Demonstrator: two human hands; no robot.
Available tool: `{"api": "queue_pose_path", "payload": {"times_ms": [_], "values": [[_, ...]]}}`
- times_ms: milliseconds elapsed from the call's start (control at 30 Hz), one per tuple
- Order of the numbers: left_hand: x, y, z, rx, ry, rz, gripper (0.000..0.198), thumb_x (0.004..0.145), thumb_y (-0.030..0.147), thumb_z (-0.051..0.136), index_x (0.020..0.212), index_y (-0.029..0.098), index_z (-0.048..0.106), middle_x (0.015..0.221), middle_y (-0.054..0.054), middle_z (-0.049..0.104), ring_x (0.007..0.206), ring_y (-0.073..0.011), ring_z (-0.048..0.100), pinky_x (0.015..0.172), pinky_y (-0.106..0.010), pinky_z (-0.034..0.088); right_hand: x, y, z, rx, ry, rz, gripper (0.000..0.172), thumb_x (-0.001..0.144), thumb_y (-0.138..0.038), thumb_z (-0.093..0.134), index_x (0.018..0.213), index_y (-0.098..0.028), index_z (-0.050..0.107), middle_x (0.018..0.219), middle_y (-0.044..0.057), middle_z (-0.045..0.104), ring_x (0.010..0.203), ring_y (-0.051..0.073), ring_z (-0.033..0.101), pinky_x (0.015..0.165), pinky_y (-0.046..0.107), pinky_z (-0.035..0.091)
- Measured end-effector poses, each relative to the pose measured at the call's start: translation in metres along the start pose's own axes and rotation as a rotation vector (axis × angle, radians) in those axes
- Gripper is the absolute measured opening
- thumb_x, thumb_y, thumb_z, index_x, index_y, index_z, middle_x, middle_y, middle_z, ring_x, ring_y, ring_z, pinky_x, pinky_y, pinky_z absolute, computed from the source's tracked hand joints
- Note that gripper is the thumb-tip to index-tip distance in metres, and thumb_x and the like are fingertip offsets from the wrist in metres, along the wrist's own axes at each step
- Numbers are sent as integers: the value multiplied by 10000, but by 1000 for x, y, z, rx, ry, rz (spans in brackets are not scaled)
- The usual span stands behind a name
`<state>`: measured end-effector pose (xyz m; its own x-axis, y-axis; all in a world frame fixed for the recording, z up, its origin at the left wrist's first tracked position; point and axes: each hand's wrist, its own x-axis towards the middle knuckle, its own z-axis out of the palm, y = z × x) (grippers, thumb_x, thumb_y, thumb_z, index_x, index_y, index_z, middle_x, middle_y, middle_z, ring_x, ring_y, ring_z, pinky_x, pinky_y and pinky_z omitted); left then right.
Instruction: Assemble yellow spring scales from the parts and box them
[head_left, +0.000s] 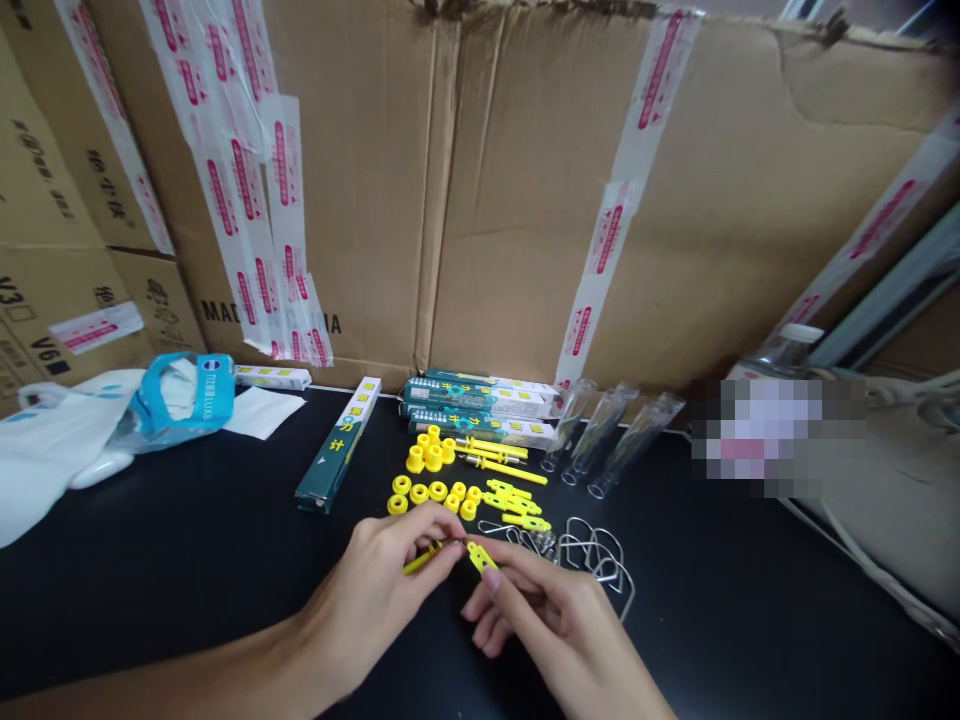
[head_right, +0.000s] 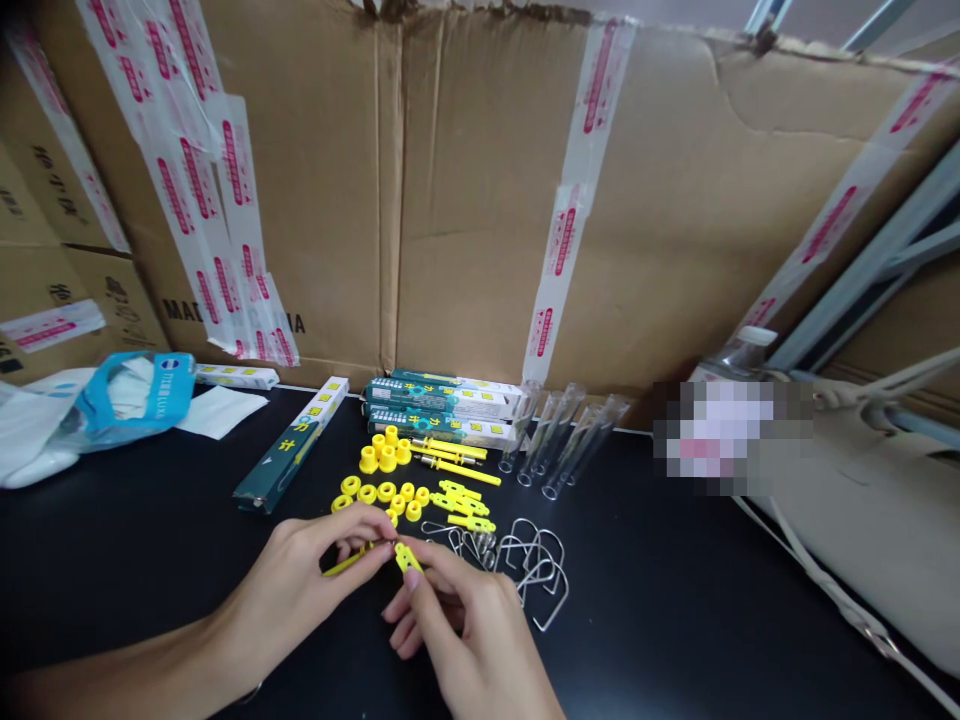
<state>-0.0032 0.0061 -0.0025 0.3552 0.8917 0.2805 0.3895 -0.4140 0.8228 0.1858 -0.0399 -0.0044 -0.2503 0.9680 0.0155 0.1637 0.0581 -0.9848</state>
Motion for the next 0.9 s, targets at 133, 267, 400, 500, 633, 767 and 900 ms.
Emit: {"api": "queue_pose_path", "payload": {"times_ms": [133,267,400,500,633,767,900], "values": [[0,1,0,13,-1,5,82,900,245,610,888,259,690,809,74,763,711,-113,717,678,-151,530,0,-1,0,-4,-1,-9,484,1008,-533,504,1278,-171,680,821,60,735,661,183,711,667,319,596],[2,2,0,31,-6,10,61,894,233,609,872,251,664,776,72,734,670,-114,690,648,-160,522,0,-2,1,-59,16,-8,477,1008,-531,491,1256,-162,663,829,60,744,662,186,713,666,319,597],[1,3,-1,52,-11,23,68,907,221,598,869,252,646,769,71,716,657,-118,673,646,-174,511,-1,-7,1,-130,51,-10,389,1016,-503,477,1186,-181,612,839,49,767,649,179,712,643,294,589],[1,4,-1,59,-25,29,63,908,216,604,867,251,637,774,74,712,664,-115,670,652,-170,505,-2,-10,1,-204,88,-17,300,1026,-460,460,1115,-199,577,802,34,767,619,170,705,619,271,571],[1,5,-1,69,-29,35,63,906,214,599,861,249,627,758,77,693,643,-111,651,631,-167,488,-2,-10,2,-266,103,-18,249,1019,-426,469,1073,-209,578,721,12,742,565,167,699,556,249,541],[2,5,-1,79,-29,39,62,909,219,585,870,247,625,753,77,682,631,-108,643,621,-167,477,-1,-8,4,-319,116,-51,254,1023,-422,445,1038,-213,589,678,5,729,529,168,688,519,244,511],[2,4,0,85,-29,37,55,905,218,586,874,246,621,772,71,695,646,-112,660,637,-170,487,0,-6,7,-355,137,-76,258,1023,-428,444,1007,-220,597,638,-4,724,492,168,676,493,244,499]]}}
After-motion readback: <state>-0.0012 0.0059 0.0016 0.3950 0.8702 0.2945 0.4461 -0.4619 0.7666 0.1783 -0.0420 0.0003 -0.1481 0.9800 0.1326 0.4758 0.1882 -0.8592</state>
